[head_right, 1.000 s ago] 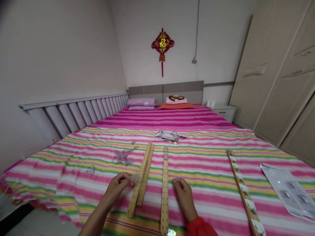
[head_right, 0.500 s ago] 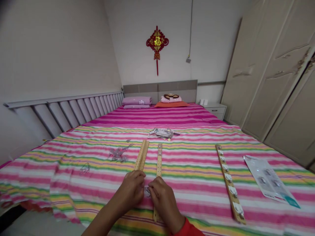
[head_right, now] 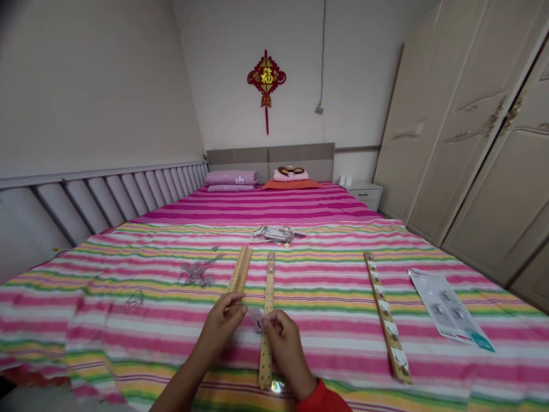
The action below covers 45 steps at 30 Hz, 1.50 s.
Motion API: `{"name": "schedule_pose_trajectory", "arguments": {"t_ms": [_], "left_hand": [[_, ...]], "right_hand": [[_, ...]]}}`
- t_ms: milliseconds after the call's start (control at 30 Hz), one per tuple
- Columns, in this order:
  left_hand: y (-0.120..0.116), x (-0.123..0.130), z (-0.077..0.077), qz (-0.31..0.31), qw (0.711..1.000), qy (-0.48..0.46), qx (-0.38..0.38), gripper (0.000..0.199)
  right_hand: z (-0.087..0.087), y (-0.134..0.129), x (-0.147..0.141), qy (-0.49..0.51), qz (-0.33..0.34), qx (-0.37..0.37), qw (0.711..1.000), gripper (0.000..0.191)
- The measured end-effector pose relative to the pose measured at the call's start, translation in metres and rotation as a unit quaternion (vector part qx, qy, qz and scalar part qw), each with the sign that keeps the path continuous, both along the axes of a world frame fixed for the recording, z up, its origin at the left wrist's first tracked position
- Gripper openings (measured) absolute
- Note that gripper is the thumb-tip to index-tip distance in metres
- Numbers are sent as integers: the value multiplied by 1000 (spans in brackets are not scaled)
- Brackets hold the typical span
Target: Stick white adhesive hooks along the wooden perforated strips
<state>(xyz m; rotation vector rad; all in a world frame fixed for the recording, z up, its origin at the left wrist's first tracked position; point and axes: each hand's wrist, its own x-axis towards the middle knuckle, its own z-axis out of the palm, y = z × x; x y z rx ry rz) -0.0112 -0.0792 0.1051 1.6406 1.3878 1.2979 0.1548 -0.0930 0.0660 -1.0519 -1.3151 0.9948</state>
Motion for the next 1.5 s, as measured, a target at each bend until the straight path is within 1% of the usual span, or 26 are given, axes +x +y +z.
{"name": "schedule_pose_trajectory", "arguments": {"t_ms": [67, 133, 200, 367, 467, 567, 700, 800, 967, 1200, 1500], "left_hand": [[4, 4, -7, -7, 994, -81, -70, 32], [7, 9, -14, -30, 986, -122, -110, 32], [11, 15, -20, -45, 981, -144, -124, 30], [31, 28, -35, -39, 973, -180, -138, 30], [47, 34, -38, -31, 976, -172, -131, 24], [65, 41, -36, -13, 979, -161, -128, 18], [86, 46, -35, 0, 977, -147, -156, 12], [98, 49, -39, 13, 974, -142, -175, 7], [114, 52, -50, 38, 972, -126, -192, 3], [133, 51, -58, 61, 973, -89, -205, 11], [141, 53, -65, 69, 974, -64, -208, 11]], "right_hand": [[-4, 6, 3, 87, 2, -58, 995, 28], [-7, 11, 6, 141, 4, -94, 986, 28], [-9, 15, 7, 169, 1, -116, 979, 27], [-17, 28, 5, 192, -26, -129, 973, 26], [-23, 42, 4, 199, -48, -117, 972, 24], [-25, 57, 5, 197, -70, -116, 971, 25], [-26, 77, 6, 192, -90, -115, 970, 29], [-29, 91, 7, 181, -98, -109, 973, 30], [-40, 109, 8, 161, -112, -104, 975, 27], [-49, 123, 4, 154, -121, -106, 975, 24], [-52, 126, 4, 144, -132, -106, 975, 20]]}}
